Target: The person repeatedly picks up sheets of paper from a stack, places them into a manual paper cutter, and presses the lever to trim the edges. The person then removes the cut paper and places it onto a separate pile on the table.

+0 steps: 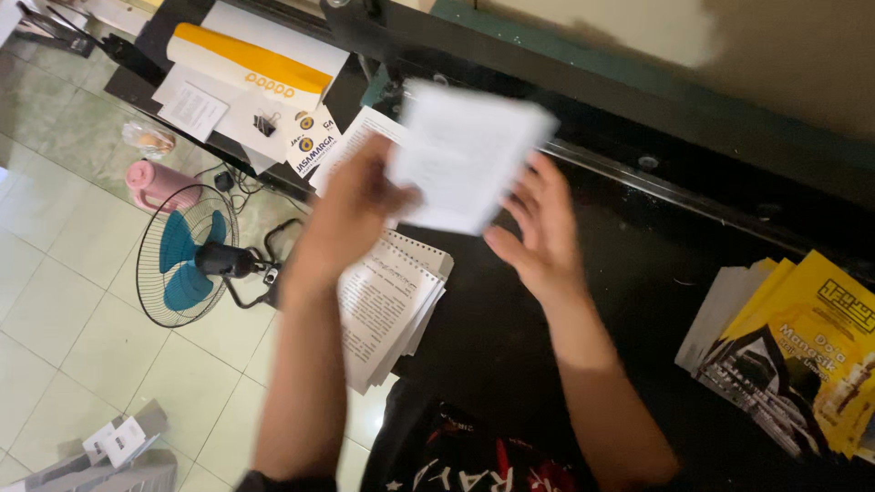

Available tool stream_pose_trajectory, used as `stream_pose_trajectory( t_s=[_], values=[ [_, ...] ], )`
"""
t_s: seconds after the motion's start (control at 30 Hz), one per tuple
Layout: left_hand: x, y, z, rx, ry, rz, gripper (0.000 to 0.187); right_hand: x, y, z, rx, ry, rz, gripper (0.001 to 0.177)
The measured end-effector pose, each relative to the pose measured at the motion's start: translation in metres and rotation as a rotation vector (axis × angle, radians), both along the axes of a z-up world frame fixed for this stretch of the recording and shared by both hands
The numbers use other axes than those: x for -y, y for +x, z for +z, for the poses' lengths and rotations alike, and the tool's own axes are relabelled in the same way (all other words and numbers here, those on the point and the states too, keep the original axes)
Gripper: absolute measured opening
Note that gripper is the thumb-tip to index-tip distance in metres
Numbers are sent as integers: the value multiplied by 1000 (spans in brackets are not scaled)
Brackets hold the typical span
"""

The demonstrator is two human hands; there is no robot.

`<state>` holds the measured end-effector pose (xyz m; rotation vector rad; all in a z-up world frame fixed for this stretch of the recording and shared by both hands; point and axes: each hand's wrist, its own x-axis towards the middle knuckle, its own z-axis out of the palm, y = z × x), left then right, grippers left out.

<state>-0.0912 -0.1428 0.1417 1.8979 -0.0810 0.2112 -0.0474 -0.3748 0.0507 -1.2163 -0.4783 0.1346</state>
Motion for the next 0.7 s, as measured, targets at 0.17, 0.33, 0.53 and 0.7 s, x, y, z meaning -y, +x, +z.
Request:
stream_pose_trajectory(
  t_s=[0.17,0.33,0.53,0.7],
  values=[
    [117,-23,-86,19,-343,-55,27,76,-41,-56,51,-319,-232,53],
    [171,-44,-219,-131,-468,-36,27,107,-68,-139,49,-586,-441,21],
    [170,-57,-191,-73,-347,-85,19,107,-82,-121,47,-628,-437,18],
    [174,-61,-194,-12,-331,-133,9,103,-90,-125,-35,-552,-526,19]
  ],
)
